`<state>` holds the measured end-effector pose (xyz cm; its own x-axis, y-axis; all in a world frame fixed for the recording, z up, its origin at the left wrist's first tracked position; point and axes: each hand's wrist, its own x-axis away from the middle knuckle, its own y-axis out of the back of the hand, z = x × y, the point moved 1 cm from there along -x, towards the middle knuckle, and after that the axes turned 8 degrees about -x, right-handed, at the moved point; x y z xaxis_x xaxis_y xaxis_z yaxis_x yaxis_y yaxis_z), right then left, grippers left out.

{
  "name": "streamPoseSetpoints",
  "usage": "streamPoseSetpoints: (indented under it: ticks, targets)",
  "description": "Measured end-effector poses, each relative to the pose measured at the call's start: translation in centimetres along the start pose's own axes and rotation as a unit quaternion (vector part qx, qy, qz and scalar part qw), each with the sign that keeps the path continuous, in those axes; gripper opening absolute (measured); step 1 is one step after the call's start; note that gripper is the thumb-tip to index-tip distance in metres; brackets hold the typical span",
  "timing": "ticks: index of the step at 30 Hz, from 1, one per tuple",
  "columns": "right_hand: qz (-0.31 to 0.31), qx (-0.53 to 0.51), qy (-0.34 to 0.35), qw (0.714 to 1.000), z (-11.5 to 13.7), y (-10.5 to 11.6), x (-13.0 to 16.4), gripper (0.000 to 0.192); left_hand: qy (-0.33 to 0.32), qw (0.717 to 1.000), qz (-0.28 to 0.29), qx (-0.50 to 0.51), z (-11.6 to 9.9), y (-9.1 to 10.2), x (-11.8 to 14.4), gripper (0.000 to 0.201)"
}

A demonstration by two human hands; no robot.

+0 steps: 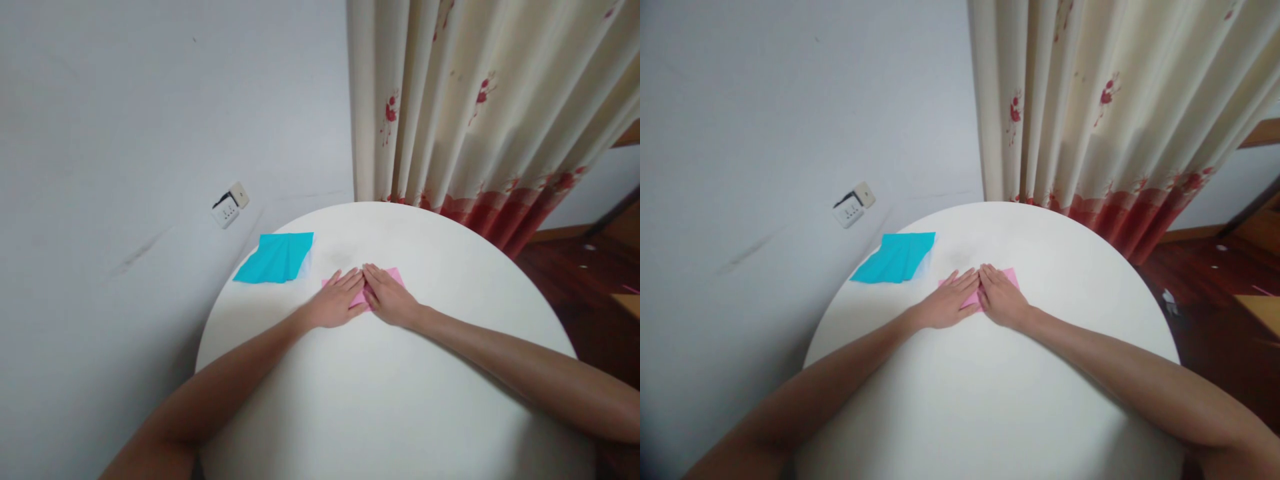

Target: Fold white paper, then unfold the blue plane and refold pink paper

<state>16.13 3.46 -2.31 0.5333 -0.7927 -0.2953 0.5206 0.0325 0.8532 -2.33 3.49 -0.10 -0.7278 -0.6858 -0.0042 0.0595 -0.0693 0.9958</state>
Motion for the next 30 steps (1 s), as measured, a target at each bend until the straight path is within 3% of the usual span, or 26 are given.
streamPoseSetpoints:
  ticks: [9,17,23,26,30]
  targets:
    - [0.057,0.077,-0.051,0.994,-0.1,0.6,0.3,0.067,0.067,0.998,-0.005,0.006,0.2,-0.4,0.1,0.077]
    - [0.025,0.096,-0.132,0.986,-0.3,0.5,0.6,0.071,0.190,0.982,-0.016,-0.007,0.8,-1.2,0.1,0.072]
    - [0.021,0.093,-0.136,0.986,-0.2,0.6,0.6,0.072,0.228,0.972,-0.048,-0.014,1.6,-1.6,0.1,0.056]
    - [0.017,0.091,-0.135,0.986,-0.2,0.6,0.6,0.070,0.194,0.977,-0.091,-0.021,1.5,-1.4,-0.1,0.050]
    - [-0.006,0.096,-0.113,0.989,0.0,0.5,0.7,0.066,0.057,0.993,-0.104,0.023,0.8,-1.2,-0.5,0.047]
